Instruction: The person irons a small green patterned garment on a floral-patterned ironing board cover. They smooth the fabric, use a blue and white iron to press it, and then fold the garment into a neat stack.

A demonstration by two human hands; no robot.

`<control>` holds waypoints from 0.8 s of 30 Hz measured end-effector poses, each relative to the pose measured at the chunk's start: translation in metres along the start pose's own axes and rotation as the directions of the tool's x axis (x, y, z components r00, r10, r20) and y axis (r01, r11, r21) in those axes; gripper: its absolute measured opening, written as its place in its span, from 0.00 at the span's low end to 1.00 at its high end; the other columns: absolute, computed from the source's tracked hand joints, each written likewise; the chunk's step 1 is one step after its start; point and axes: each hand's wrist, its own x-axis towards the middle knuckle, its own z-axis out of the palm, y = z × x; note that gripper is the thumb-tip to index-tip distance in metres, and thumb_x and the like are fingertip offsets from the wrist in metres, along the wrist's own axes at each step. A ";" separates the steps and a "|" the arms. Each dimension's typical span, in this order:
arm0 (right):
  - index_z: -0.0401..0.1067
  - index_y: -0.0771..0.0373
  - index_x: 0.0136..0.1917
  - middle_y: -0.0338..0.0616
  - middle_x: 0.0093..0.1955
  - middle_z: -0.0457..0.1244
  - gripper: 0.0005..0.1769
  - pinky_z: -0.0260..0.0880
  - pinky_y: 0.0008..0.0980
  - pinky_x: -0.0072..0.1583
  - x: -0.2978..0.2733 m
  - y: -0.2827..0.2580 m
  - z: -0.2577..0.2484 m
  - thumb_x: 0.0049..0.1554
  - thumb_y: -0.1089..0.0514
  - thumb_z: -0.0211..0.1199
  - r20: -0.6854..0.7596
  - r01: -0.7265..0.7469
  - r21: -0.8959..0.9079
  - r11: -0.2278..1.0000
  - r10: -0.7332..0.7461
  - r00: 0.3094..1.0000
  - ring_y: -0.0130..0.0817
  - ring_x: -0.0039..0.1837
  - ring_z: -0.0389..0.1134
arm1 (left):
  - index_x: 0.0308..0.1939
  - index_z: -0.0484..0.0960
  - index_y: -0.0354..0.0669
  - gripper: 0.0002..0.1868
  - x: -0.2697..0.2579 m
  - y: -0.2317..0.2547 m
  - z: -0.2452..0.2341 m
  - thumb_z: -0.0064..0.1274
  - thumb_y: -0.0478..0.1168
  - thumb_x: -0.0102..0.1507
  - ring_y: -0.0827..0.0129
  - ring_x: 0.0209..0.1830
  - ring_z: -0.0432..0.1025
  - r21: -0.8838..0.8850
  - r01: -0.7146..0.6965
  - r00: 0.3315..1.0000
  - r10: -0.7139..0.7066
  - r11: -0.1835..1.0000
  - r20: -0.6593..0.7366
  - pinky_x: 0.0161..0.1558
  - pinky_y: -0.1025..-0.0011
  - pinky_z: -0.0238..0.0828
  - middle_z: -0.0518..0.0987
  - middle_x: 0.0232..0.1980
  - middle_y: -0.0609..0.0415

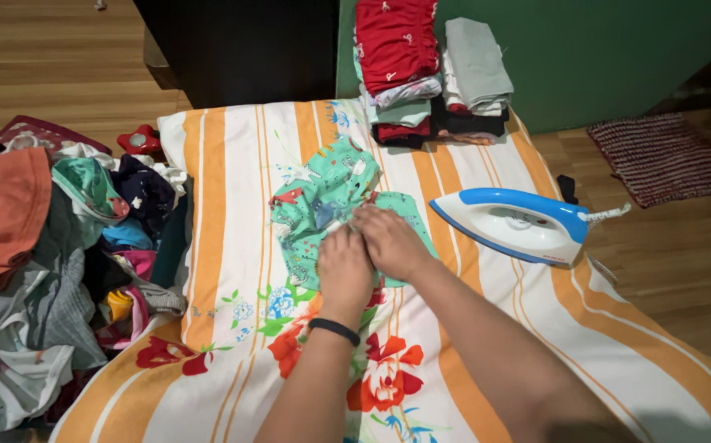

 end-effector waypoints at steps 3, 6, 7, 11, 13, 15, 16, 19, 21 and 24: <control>0.54 0.56 0.80 0.44 0.84 0.46 0.33 0.40 0.51 0.80 0.013 0.005 0.001 0.64 0.45 0.45 0.076 -0.101 0.005 0.995 0.100 0.992 0.41 0.85 0.41 | 0.72 0.63 0.34 0.47 0.009 -0.004 -0.021 0.50 0.63 0.59 0.42 0.75 0.54 0.281 0.170 0.938 -0.243 0.944 0.247 0.68 0.48 0.44 0.58 0.79 0.41; 0.48 0.57 0.81 0.44 0.85 0.39 0.37 0.35 0.55 0.78 0.027 -0.003 -0.002 0.65 0.39 0.42 0.097 -0.292 -0.062 0.954 0.297 0.950 0.41 0.85 0.34 | 0.77 0.51 0.39 0.55 0.009 -0.005 -0.036 0.47 0.71 0.58 0.49 0.80 0.44 0.315 0.251 0.824 -0.372 0.915 0.426 0.75 0.51 0.32 0.49 0.80 0.47; 0.46 0.57 0.82 0.44 0.86 0.37 0.38 0.34 0.55 0.79 0.029 -0.006 -0.002 0.65 0.37 0.41 0.097 -0.354 -0.091 0.931 0.362 0.927 0.40 0.85 0.32 | 0.77 0.52 0.40 0.52 0.009 -0.008 -0.034 0.45 0.70 0.59 0.47 0.79 0.44 0.310 0.230 0.854 -0.344 0.923 0.391 0.74 0.49 0.32 0.49 0.80 0.45; 0.44 0.59 0.82 0.46 0.86 0.35 0.39 0.33 0.56 0.78 0.017 -0.016 0.000 0.66 0.38 0.41 0.098 -0.289 -0.094 0.953 0.297 0.950 0.42 0.85 0.31 | 0.78 0.56 0.45 0.41 -0.005 -0.025 -0.006 0.40 0.63 0.67 0.45 0.79 0.47 0.341 0.134 0.943 -0.226 0.930 0.247 0.75 0.46 0.33 0.53 0.81 0.44; 0.45 0.58 0.82 0.46 0.86 0.36 0.39 0.34 0.55 0.78 0.003 -0.016 -0.006 0.65 0.38 0.42 0.145 -0.134 -0.043 0.990 0.139 0.980 0.41 0.86 0.32 | 0.79 0.58 0.46 0.39 -0.009 -0.032 -0.001 0.39 0.61 0.68 0.46 0.80 0.48 0.350 0.104 0.954 -0.193 0.931 0.230 0.76 0.45 0.34 0.54 0.82 0.45; 0.46 0.54 0.82 0.43 0.86 0.36 0.38 0.34 0.54 0.79 -0.007 -0.012 -0.014 0.65 0.37 0.42 0.155 -0.202 -0.054 0.978 0.208 0.966 0.41 0.86 0.33 | 0.78 0.58 0.46 0.39 -0.008 -0.031 -0.006 0.38 0.60 0.67 0.47 0.80 0.48 0.321 0.094 0.943 -0.188 0.942 0.276 0.76 0.45 0.35 0.53 0.83 0.45; 0.46 0.53 0.82 0.42 0.86 0.37 0.38 0.34 0.54 0.79 -0.011 -0.010 -0.018 0.64 0.37 0.42 0.160 -0.236 -0.061 0.970 0.243 0.957 0.41 0.85 0.33 | 0.78 0.57 0.46 0.42 -0.009 -0.027 -0.014 0.40 0.62 0.65 0.46 0.81 0.46 0.291 0.079 0.933 -0.173 0.953 0.316 0.75 0.46 0.34 0.52 0.83 0.44; 0.48 0.53 0.82 0.44 0.86 0.38 0.38 0.36 0.55 0.78 -0.014 -0.012 -0.020 0.64 0.36 0.43 0.122 -0.254 -0.085 0.963 0.263 0.957 0.43 0.85 0.35 | 0.75 0.59 0.43 0.49 -0.015 -0.014 -0.047 0.48 0.65 0.57 0.44 0.80 0.46 0.240 0.021 0.925 -0.110 0.971 0.363 0.71 0.45 0.37 0.53 0.80 0.41; 0.49 0.54 0.81 0.47 0.86 0.38 0.40 0.36 0.54 0.78 -0.017 -0.011 -0.022 0.63 0.34 0.46 0.108 -0.215 -0.068 0.974 0.221 0.969 0.44 0.85 0.36 | 0.71 0.66 0.39 0.49 -0.021 -0.004 -0.064 0.55 0.63 0.52 0.43 0.76 0.53 0.262 -0.044 0.950 -0.041 0.964 0.311 0.69 0.42 0.46 0.61 0.76 0.41; 0.53 0.56 0.80 0.48 0.85 0.41 0.39 0.38 0.53 0.78 -0.025 -0.013 -0.024 0.62 0.35 0.50 0.057 -0.142 0.013 0.990 0.141 0.988 0.46 0.84 0.38 | 0.55 0.78 0.42 0.22 -0.028 0.002 -0.075 0.55 0.46 0.58 0.55 0.64 0.66 0.099 -0.128 0.917 0.080 0.987 0.390 0.62 0.55 0.62 0.74 0.60 0.49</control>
